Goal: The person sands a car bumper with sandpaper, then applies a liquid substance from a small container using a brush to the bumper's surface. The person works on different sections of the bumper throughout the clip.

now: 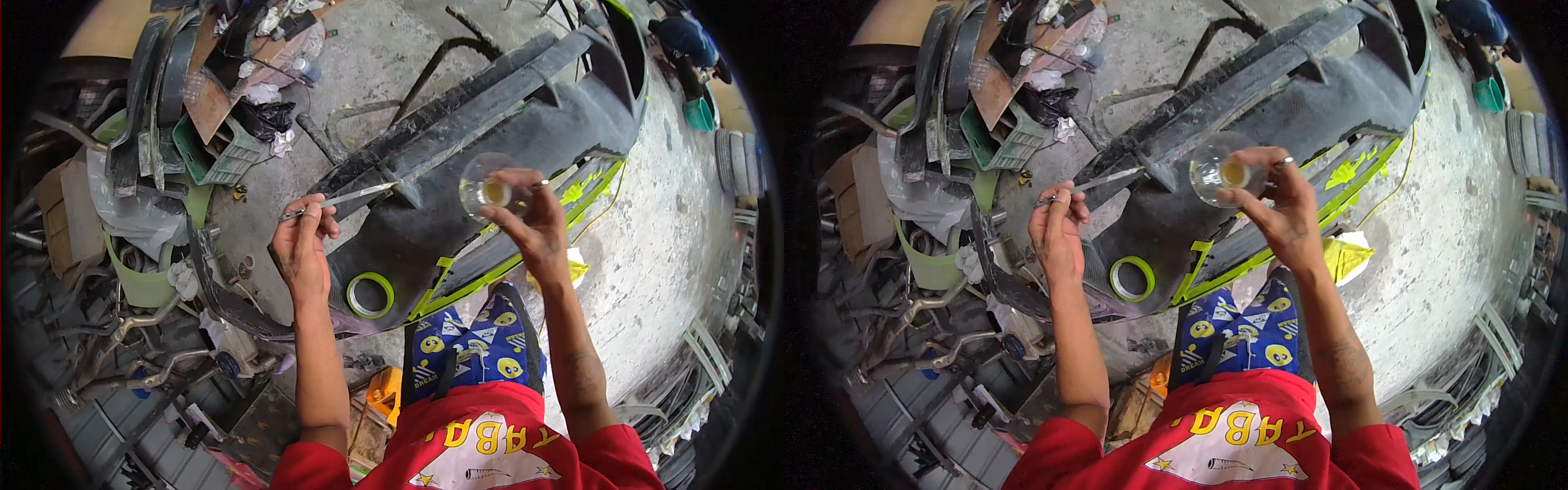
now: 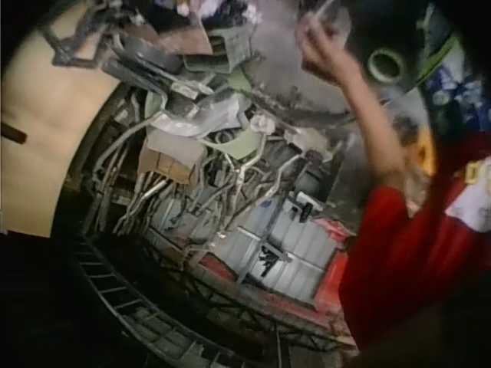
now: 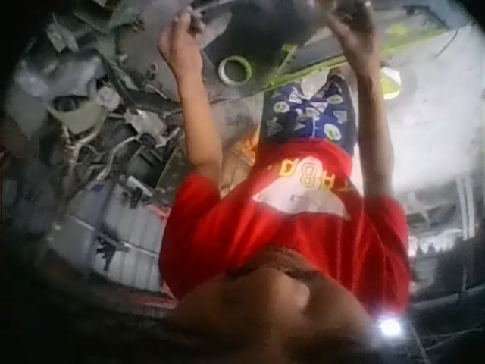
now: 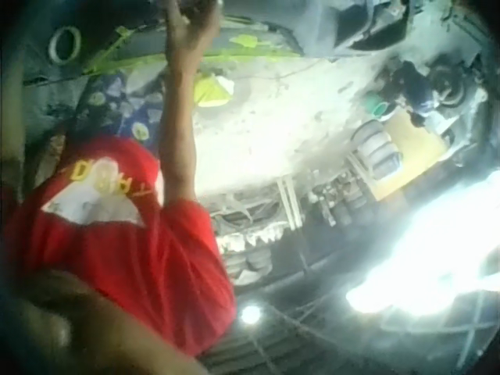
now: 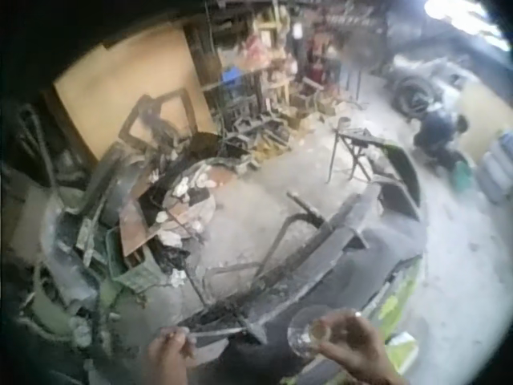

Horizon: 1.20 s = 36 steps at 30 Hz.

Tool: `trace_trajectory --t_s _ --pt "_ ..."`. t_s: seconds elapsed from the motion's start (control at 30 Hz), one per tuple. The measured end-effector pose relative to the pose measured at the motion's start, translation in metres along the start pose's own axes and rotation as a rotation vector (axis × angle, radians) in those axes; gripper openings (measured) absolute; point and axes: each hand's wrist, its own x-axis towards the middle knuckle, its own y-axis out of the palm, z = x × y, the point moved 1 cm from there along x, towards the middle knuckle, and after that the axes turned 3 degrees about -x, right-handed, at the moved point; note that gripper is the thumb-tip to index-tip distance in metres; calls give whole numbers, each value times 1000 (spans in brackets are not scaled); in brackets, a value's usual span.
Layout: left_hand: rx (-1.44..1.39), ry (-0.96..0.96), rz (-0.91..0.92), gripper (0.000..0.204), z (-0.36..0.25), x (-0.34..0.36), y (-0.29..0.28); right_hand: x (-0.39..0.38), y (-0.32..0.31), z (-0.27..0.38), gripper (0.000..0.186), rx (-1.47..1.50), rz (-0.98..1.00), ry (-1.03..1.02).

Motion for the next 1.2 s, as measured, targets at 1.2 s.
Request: trace_trajectory --t_s 1.2 --pt "872 387 416 16 -14 17 43 -43 -57 -28 44 39 -174 90"
